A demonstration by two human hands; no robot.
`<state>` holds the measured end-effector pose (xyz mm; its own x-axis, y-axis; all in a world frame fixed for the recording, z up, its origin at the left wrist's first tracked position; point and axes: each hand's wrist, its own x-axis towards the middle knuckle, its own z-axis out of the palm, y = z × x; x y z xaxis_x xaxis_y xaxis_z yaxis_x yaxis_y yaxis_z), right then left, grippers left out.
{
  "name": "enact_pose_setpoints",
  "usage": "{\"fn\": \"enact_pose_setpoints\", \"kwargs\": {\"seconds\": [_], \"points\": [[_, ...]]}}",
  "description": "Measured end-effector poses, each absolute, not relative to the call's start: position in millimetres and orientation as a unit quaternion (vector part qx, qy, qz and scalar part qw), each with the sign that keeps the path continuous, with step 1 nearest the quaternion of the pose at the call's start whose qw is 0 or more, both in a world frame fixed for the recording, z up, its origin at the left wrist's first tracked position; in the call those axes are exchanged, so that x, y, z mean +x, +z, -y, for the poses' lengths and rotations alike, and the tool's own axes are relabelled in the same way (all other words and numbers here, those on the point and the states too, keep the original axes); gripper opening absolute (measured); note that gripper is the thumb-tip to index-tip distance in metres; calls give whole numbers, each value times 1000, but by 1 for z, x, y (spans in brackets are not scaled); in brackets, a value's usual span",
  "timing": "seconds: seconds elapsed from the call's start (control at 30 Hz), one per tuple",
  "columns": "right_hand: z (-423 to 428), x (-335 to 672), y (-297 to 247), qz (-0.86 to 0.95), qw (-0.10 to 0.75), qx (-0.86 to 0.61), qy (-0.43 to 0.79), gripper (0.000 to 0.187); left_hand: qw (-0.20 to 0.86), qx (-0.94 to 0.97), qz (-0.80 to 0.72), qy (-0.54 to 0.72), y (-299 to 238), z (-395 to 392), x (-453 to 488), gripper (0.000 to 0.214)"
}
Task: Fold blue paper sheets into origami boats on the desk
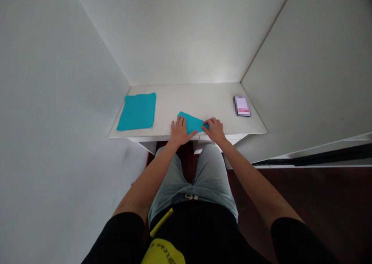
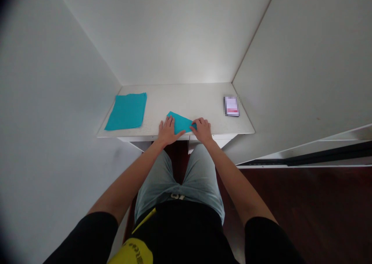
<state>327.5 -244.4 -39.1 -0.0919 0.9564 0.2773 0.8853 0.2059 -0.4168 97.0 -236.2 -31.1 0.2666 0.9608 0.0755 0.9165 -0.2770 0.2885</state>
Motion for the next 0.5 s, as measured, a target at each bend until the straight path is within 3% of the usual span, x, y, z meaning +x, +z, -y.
{"fn": "enact_pose_setpoints", "kwargs": {"seconds": [0.1, 0.33, 0.4, 0.5], "points": [[247, 321, -42, 727, 252, -636, 53, 35, 88, 769, -621, 121, -34, 237, 113, 110], [248, 330, -47, 739, 260, -620, 44, 44, 103, 738, -654, 131, -32, 235, 129, 111], [244, 341, -48, 741, 248, -622, 49, 44, 112, 739, -653, 124, -27, 235, 125, 96], [233, 361, -51, 746, 234, -619, 74, 46, 118, 752, -631, 150, -18, 229, 108, 55]]}}
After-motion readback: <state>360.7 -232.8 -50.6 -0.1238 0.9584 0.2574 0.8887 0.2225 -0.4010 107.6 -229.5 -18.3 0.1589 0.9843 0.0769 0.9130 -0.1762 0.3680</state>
